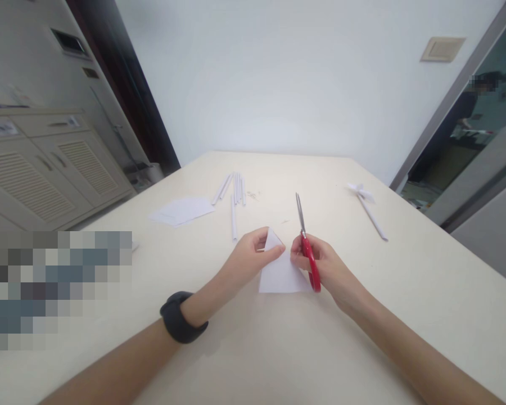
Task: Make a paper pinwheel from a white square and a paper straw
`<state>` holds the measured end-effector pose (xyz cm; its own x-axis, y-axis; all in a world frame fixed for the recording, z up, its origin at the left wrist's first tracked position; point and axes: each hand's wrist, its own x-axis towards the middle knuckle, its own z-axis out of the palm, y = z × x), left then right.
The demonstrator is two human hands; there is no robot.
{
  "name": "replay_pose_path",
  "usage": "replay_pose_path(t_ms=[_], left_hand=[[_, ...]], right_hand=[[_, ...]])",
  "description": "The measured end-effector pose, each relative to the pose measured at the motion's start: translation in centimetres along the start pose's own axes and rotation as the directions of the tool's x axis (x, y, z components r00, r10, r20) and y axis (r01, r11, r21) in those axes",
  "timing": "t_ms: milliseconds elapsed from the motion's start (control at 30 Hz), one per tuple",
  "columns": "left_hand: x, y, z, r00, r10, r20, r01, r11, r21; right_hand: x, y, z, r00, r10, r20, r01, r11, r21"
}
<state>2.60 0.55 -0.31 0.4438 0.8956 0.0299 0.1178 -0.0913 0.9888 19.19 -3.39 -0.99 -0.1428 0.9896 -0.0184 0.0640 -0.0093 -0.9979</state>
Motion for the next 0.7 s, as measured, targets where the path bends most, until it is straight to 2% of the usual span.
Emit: replay_pose_path(t_ms=[233, 367, 533, 700], left_hand=[[-0.2, -0.6, 0.3, 0.999, -0.035, 0.025, 0.032, 0.992, 0.123], [-0.2, 0.0, -0.2, 0.999, 0.006, -0.035, -0.001, 0.989, 0.147], [0.1, 0.9, -1.1, 0.993, 0.006, -0.122, 0.008, 0.993, 0.115], [0.2, 0.8, -0.9, 0.996, -0.034, -0.077, 0.041, 0.995, 0.090]], right_hand=[[-0.1, 0.0, 0.3, 1.000, 0.025, -0.006, -0.025, 1.000, -0.003], [-0.1, -0.2, 0.3, 1.000, 0.001, -0.004, -0.001, 0.999, 0.037], [0.2, -0.2, -0.1, 1.000, 0.003, -0.007, -0.003, 0.999, 0.054], [0.2, 0.0, -0.2, 0.999, -0.003, -0.035, 0.004, 0.999, 0.040]])
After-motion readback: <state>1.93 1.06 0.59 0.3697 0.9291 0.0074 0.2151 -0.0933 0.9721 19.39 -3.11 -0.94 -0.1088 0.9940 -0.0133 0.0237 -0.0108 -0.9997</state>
